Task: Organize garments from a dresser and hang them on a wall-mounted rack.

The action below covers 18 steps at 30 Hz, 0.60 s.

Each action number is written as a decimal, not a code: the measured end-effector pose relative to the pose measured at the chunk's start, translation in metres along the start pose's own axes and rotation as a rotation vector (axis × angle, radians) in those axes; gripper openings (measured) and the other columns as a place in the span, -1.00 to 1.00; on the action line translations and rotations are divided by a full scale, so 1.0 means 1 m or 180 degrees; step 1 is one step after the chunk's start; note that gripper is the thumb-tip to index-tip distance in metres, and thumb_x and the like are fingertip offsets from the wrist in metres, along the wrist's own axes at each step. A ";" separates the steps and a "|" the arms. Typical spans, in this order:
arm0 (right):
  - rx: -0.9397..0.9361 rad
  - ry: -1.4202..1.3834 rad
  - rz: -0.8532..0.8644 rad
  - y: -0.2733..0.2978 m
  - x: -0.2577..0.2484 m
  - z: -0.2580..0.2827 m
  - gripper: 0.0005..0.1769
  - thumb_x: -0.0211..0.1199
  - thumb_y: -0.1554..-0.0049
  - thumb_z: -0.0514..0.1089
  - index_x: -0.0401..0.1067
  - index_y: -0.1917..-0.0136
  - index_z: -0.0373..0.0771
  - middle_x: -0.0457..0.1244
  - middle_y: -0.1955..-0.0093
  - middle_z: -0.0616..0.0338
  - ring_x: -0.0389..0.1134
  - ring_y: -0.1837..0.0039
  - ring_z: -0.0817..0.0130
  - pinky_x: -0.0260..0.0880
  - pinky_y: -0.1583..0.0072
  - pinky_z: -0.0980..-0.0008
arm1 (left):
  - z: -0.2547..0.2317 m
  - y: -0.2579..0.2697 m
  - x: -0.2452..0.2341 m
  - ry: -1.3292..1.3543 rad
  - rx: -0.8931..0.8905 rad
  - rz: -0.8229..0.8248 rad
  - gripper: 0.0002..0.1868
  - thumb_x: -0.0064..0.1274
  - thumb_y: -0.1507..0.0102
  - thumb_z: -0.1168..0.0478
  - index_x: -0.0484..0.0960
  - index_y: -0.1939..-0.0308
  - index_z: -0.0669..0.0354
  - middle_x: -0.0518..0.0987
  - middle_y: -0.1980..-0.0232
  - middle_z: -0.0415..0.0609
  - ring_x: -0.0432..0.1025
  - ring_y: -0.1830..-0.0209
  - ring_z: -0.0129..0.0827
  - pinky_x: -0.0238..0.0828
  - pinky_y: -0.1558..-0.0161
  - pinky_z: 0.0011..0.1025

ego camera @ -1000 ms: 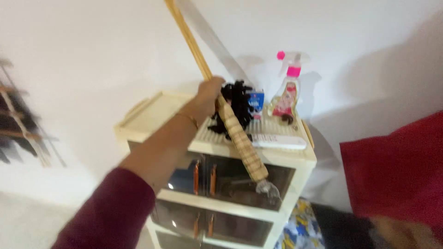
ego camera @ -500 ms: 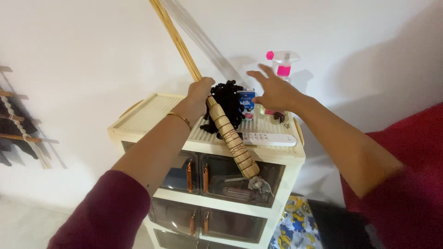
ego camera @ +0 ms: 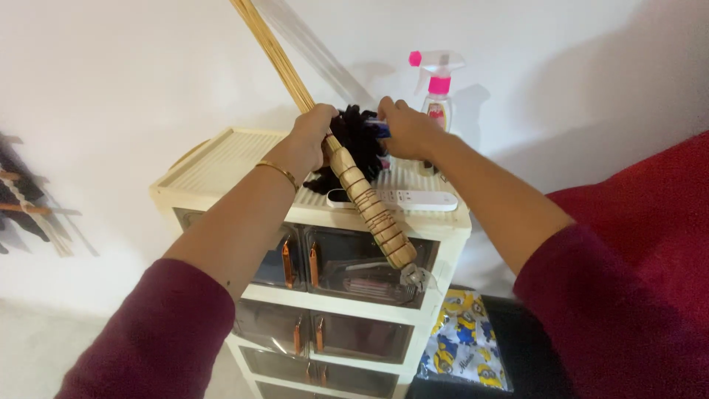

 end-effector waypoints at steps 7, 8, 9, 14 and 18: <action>0.0012 0.0404 0.0001 0.006 -0.019 0.008 -0.39 0.35 -0.03 -0.11 0.31 -0.35 -0.01 0.26 -0.13 -0.17 0.34 -0.19 -0.16 0.39 -0.16 -0.08 | 0.003 0.009 -0.006 -0.0282 -0.0307 -0.0077 -0.53 -0.05 -0.33 0.06 0.32 -0.14 0.38 0.45 0.07 0.11 0.44 0.21 -0.20 0.55 0.16 -0.16; 0.0121 0.0664 -0.0002 0.008 -0.022 0.009 -0.43 0.34 -0.03 -0.11 0.35 -0.32 -0.01 0.23 -0.17 -0.18 0.33 -0.20 -0.17 0.39 -0.14 -0.11 | 0.007 0.013 -0.006 -0.0241 -0.0335 -0.0026 -0.46 -0.06 -0.33 0.01 0.31 -0.23 0.34 0.42 0.07 0.07 0.40 0.19 -0.22 0.53 0.15 -0.14; 0.0230 0.0925 -0.0009 0.011 -0.026 0.008 -0.47 0.33 -0.03 -0.11 0.38 -0.29 -0.01 0.20 -0.21 -0.18 0.32 -0.21 -0.17 0.39 -0.13 -0.13 | 0.011 0.017 -0.004 -0.0200 -0.0362 0.0026 -0.39 -0.06 -0.33 -0.04 0.30 -0.32 0.30 0.39 0.08 0.04 0.37 0.18 -0.23 0.51 0.14 -0.12; -0.0014 0.0684 -0.0382 0.021 -0.046 0.039 -0.59 0.27 -0.14 0.11 0.48 -0.19 -0.09 0.27 -0.17 -0.15 0.35 -0.22 -0.11 0.40 -0.14 -0.07 | 0.013 -0.001 0.000 0.0119 -0.0049 -0.0300 -0.21 -0.31 -0.36 -0.29 0.29 -0.38 0.32 0.46 -0.04 0.10 0.41 0.01 -0.17 0.48 0.00 -0.10; 0.0213 -0.0892 0.0628 0.031 -0.057 0.088 -0.36 0.13 -0.25 0.34 0.36 -0.38 -0.11 0.38 -0.06 -0.02 0.42 -0.08 0.15 0.43 -0.13 0.14 | -0.023 -0.005 -0.029 0.0195 0.0611 -0.1016 -0.07 -0.40 -0.33 -0.42 0.50 -0.26 0.40 0.56 -0.03 0.09 0.44 -0.08 -0.13 0.37 -0.13 -0.15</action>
Point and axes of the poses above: each hand's wrist, its own y-axis away from the middle knuckle, its own x-axis out of the palm, z = x × y, the point moved 5 cm from there along -y, towards the middle knuckle
